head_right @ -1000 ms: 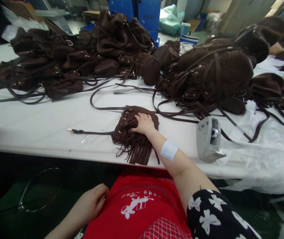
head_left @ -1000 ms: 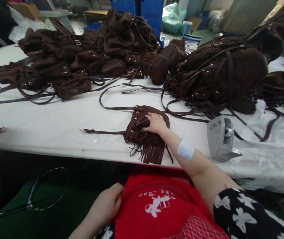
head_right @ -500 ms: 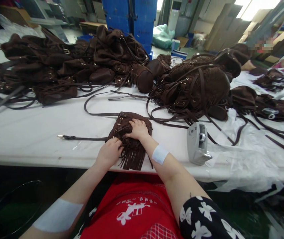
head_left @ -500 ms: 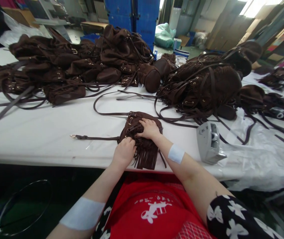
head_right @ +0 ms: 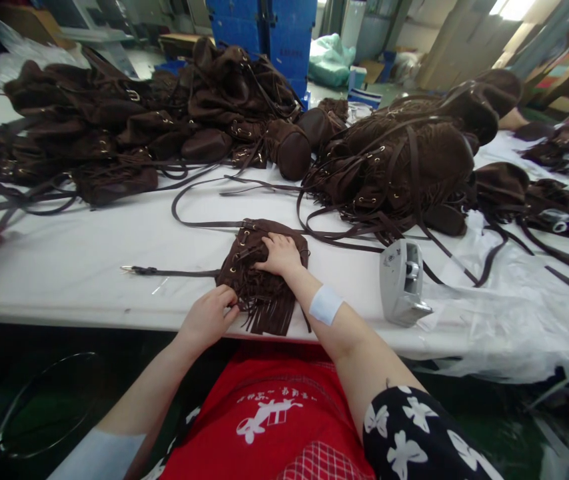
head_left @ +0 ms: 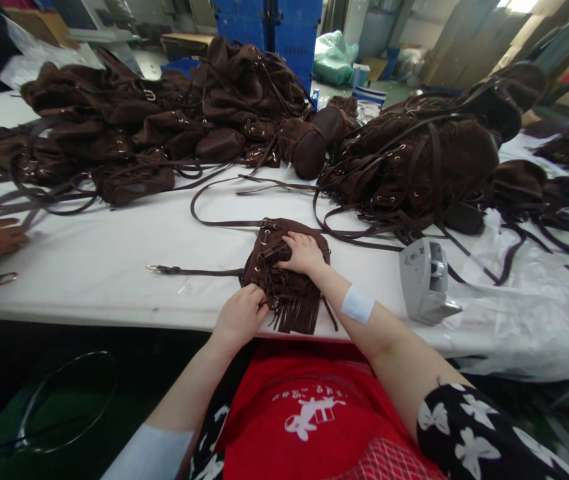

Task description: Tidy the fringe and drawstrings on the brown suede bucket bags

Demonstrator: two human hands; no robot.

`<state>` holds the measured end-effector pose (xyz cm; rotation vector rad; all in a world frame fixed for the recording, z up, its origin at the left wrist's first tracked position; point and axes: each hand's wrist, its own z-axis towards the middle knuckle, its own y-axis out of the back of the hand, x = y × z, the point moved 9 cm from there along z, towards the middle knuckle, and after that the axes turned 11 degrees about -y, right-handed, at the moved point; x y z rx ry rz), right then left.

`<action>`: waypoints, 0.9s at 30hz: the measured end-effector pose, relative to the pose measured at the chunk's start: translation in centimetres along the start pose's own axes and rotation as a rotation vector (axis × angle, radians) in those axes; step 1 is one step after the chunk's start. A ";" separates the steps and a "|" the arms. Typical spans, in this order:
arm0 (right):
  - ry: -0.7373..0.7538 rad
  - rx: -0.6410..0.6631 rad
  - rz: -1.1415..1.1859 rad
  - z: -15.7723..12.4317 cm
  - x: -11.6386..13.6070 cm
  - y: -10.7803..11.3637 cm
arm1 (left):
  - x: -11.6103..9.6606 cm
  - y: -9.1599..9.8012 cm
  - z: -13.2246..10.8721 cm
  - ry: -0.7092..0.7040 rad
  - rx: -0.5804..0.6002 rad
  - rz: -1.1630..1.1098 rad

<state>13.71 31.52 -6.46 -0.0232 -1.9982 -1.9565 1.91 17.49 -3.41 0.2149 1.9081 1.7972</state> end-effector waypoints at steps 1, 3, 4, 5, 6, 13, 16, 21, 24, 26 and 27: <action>0.001 -0.001 0.000 0.0 0.0 0.0 | 0.1 0.0 -0.2 0.007 0.000 -0.001; 0.001 -0.003 0.002 0.0 0.0 0.0 | 0.2 0.0 -0.7 0.018 -0.003 -0.015; 0.001 -0.003 0.003 0.1 0.0 0.0 | 0.1 -0.1 -1.1 0.018 -0.004 -0.029; -0.001 -0.004 0.005 0.1 0.0 0.0 | -0.1 -0.3 -1.5 0.013 0.000 -0.046; -0.003 -0.004 0.008 0.1 -0.1 -0.1 | -0.4 -0.6 -2.0 0.001 0.012 -0.067; 0.040 0.018 0.029 0.1 0.2 -0.3 | -4.5 -1.1 -6.0 -0.121 0.162 -0.259; 0.085 0.026 0.041 -0.1 0.7 -0.2 | -6.0 -0.1 -5.9 -0.158 0.207 -0.403; 0.057 0.012 0.052 -0.2 0.7 0.1 | -5.2 0.9 -6.0 -0.037 0.099 -0.498; 0.045 -0.003 0.061 -0.2 0.6 0.1 | -1.1 1.7 -8.3 0.273 -0.165 -0.506; 0.050 -0.008 0.064 -0.2 0.6 -0.1 | 1.6 1.6 -10.2 0.482 -0.273 -0.498; 0.054 -0.009 0.063 -0.2 0.6 -0.1 | 2.5 1.3 -10.7 0.540 -0.275 -0.492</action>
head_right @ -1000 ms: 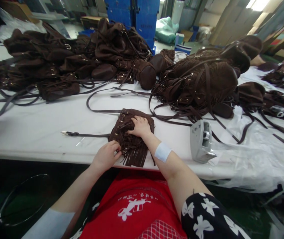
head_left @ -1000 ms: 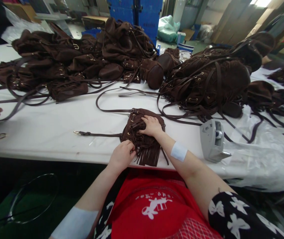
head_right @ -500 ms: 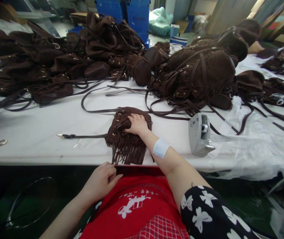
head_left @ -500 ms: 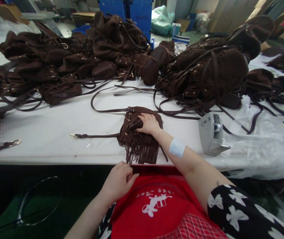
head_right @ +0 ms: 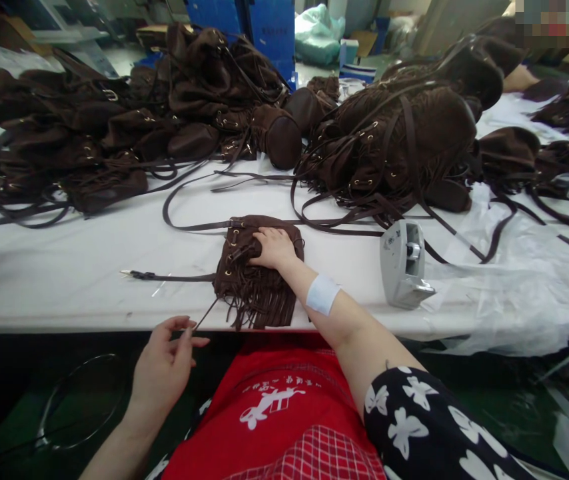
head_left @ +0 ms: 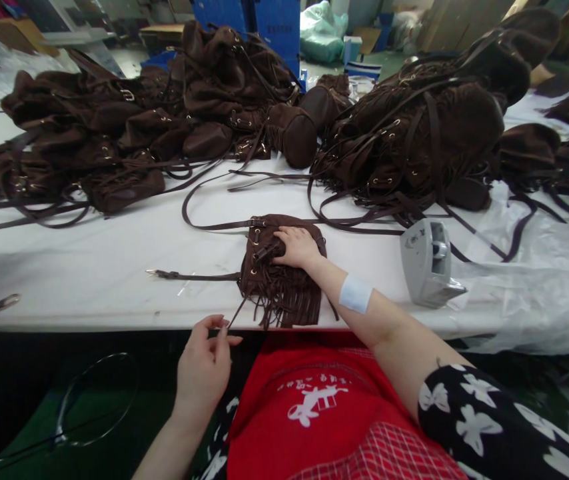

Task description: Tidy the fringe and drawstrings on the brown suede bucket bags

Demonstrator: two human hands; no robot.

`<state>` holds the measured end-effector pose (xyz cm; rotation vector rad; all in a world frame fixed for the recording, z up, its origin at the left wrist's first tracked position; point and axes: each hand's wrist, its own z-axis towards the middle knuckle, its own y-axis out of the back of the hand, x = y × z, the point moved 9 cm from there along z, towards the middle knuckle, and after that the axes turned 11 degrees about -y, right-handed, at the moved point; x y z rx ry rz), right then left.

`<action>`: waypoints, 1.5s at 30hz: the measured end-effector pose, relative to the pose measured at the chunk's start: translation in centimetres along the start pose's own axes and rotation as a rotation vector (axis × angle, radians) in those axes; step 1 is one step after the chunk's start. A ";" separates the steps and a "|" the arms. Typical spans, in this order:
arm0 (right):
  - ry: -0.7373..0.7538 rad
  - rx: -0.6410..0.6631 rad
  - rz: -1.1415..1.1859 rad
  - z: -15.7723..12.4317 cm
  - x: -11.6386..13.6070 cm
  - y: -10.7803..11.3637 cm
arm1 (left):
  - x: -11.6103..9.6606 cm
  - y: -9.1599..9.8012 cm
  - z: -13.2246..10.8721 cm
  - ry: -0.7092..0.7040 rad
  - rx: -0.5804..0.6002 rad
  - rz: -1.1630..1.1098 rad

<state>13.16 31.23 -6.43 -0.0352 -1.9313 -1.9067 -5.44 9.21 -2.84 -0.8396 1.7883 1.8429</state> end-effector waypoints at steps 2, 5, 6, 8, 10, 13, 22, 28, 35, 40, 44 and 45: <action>0.004 0.000 -0.002 0.0 0.0 -0.2 | 0.9 -0.7 0.4 0.025 0.070 0.034; 0.003 -0.010 0.003 0.1 0.0 -0.2 | 0.9 -3.0 0.7 0.024 0.284 0.093; -0.001 -0.013 0.005 0.1 -0.1 -0.1 | 0.8 -4.1 0.4 0.040 0.398 0.095; -0.016 -0.012 0.007 0.2 -0.2 -0.1 | -0.1 -6.4 -1.1 0.023 0.660 0.058; -0.024 -0.010 0.007 0.2 -0.2 -0.1 | -2.3 -7.8 -2.2 -0.130 0.801 0.010; -0.017 -0.021 0.012 0.1 -0.2 0.0 | -6.0 -7.6 -0.9 -0.442 0.616 0.069; -0.027 -0.027 0.008 0.1 -0.3 0.2 | -10.6 -13.2 4.9 -0.650 0.451 0.534; -0.018 -0.018 0.013 0.2 -0.3 0.2 | -7.8 -11.9 1.6 -0.543 0.680 0.524; -0.061 -0.030 0.029 0.0 0.4 -0.2 | -4.3 -6.8 -2.0 -0.471 0.619 0.332; -0.100 -0.059 0.048 -0.1 1.0 -0.3 | -3.4 -6.3 -3.1 -0.510 0.550 0.372; -0.118 -0.084 0.046 -0.3 1.4 -0.4 | -3.6 -6.2 -3.5 -0.557 0.522 0.396; -0.125 -0.087 0.036 -0.3 1.5 -0.3 | -3.7 -6.2 -3.6 -0.575 0.518 0.408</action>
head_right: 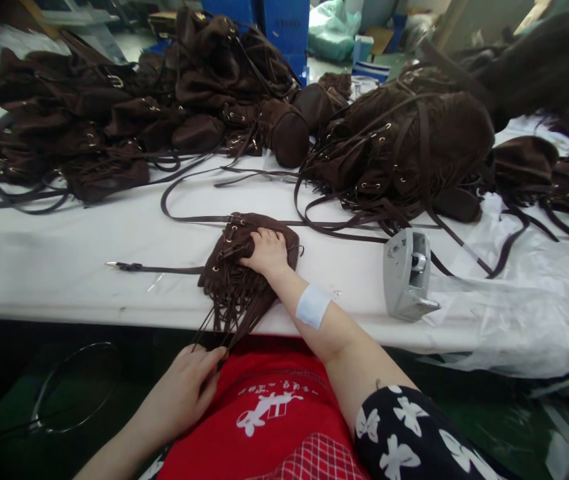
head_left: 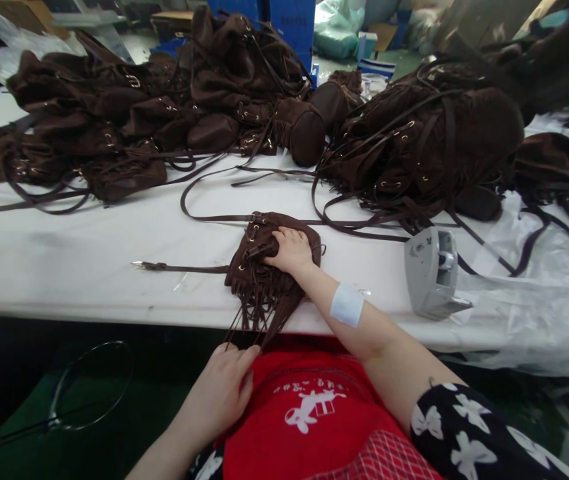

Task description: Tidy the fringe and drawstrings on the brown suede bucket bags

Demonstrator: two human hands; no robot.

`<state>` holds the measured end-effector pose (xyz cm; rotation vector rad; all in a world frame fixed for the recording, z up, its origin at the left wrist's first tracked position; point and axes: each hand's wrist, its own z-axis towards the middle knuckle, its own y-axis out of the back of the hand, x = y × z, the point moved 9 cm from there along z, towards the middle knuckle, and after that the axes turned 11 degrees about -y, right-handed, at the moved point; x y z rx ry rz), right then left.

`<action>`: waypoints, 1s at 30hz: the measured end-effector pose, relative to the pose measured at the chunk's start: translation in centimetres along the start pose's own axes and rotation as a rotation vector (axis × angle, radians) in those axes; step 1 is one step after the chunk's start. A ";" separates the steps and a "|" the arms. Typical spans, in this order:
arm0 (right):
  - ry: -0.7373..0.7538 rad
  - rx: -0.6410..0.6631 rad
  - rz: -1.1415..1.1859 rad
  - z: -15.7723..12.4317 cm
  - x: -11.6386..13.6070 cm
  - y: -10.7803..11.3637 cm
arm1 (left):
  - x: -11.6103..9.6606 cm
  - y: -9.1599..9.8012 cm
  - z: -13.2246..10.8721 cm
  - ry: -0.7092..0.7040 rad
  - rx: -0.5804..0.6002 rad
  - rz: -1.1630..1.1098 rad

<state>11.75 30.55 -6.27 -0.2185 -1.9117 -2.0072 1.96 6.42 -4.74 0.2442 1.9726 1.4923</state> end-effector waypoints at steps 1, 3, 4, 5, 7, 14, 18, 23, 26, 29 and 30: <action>-0.006 0.004 -0.015 0.1 0.0 0.1 | -0.1 -0.1 -0.1 -0.012 0.001 0.016; -0.001 0.054 -0.059 0.6 0.0 0.1 | -0.3 -0.4 -0.3 -0.027 0.009 0.040; 0.018 0.101 -0.086 0.9 -0.1 0.0 | -0.3 -0.6 -0.6 -0.030 0.012 0.049; 0.052 0.159 -0.113 1.2 -0.1 -0.1 | -0.2 -0.9 -0.9 -0.031 0.012 0.056; 0.147 0.281 -0.155 1.6 0.0 -0.3 | 0.2 -1.3 -1.9 -0.026 -0.001 0.065; 0.067 0.216 -0.176 1.4 0.4 0.0 | 2.6 -3.5 -5.9 0.125 -0.038 -0.019; -0.011 0.176 -0.162 0.6 1.5 -0.6 | 3.3 -3.8 -7.6 0.222 -0.062 -0.093; -0.032 0.229 -0.119 0.5 1.5 -1.1 | 2.2 -2.5 -7.7 0.175 -0.080 -0.045; -0.016 0.235 -0.107 0.5 1.4 -1.3 | 1.4 -1.7 -7.2 0.088 -0.115 0.019; -0.009 0.241 -0.108 0.5 1.4 -1.5 | 0.8 -0.8 -6.8 0.009 -0.195 0.082; -0.009 0.243 -0.111 0.5 1.4 -1.6 | 0.6 -0.4 -6.6 -0.012 -0.222 0.095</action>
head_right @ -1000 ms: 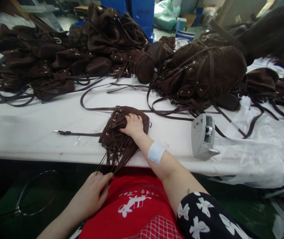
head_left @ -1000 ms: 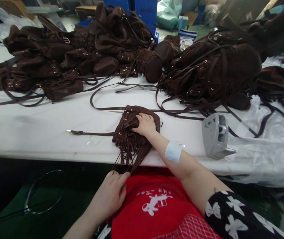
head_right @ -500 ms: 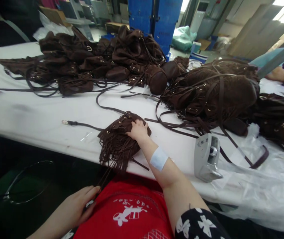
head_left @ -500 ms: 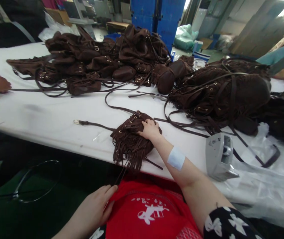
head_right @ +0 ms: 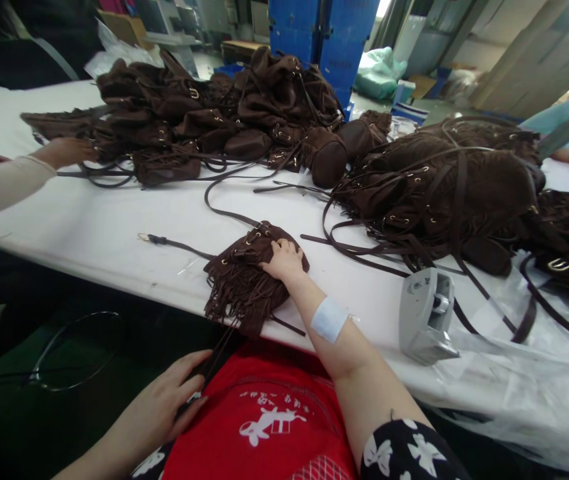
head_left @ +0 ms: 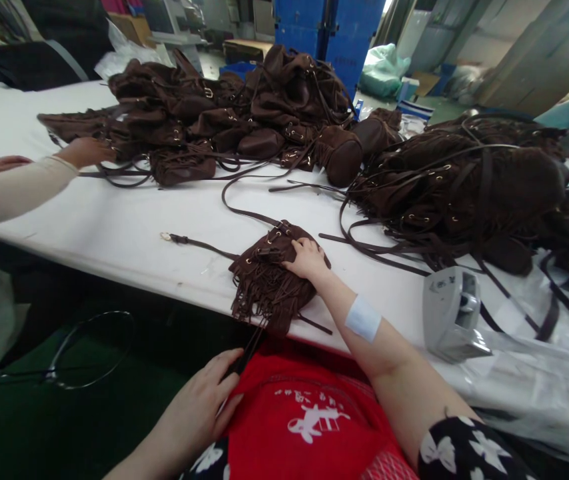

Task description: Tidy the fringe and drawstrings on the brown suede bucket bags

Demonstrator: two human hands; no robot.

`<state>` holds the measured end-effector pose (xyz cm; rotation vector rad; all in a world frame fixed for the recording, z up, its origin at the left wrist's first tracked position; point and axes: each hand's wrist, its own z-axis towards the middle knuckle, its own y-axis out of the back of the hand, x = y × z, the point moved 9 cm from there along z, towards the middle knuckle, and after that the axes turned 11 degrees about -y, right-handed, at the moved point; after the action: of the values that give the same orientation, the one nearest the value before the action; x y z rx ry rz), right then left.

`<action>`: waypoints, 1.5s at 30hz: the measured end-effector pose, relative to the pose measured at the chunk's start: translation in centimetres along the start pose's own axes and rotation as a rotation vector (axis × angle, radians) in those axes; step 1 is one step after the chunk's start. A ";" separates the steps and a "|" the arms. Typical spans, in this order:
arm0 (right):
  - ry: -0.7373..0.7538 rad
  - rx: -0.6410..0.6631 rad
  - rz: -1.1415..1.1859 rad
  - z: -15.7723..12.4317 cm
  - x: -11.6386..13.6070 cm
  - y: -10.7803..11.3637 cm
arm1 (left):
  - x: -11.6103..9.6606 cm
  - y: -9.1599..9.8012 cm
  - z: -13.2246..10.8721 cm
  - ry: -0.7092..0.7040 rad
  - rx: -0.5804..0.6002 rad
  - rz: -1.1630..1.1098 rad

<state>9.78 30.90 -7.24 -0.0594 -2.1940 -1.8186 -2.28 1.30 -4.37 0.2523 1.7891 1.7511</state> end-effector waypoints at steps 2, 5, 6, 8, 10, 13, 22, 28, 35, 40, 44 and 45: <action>-0.002 0.000 -0.011 0.1 0.0 -0.1 | -0.4 0.8 0.8 -0.027 -0.049 0.008; 0.004 -0.016 -0.032 0.3 0.0 -0.2 | -1.1 1.6 2.6 -0.047 -0.064 -0.010; 0.009 -0.023 -0.035 0.3 0.0 -0.1 | -1.2 1.5 3.2 -0.040 -0.034 -0.035; 0.014 -0.029 -0.039 0.3 0.0 -0.1 | -0.8 0.8 3.9 0.022 0.062 -0.112; 0.016 -0.033 -0.040 0.2 0.0 -0.1 | 0.6 -0.1 4.0 0.161 0.156 -0.195; 0.020 -0.037 -0.034 0.2 0.1 -0.1 | 3.8 -1.2 3.2 0.429 0.196 -0.294; 0.008 -0.039 -0.019 0.4 -0.1 -0.2 | 6.7 -2.7 4.5 0.570 0.300 -0.368; 0.006 -0.049 -0.034 0.3 -0.2 -0.2 | 3.6 -1.1 5.2 0.438 0.347 -0.287; -0.003 -0.050 -0.045 0.1 -0.2 -0.3 | 0.5 0.0 12.2 0.070 0.005 -0.033; -0.002 -0.058 0.007 -0.1 -0.3 0.0 | 1.2 -2.5 13.2 0.166 0.156 0.053; 0.004 -0.062 0.011 0.0 -0.4 0.0 | -0.4 -3.6 9.8 0.035 0.322 -0.068; 0.003 -0.062 0.007 0.0 -0.4 0.0 | -0.6 -3.6 8.5 0.034 0.340 -0.103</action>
<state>10.17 30.93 -7.35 -0.0778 -2.1329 -1.8812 3.79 7.78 -7.06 0.2643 2.0822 1.3816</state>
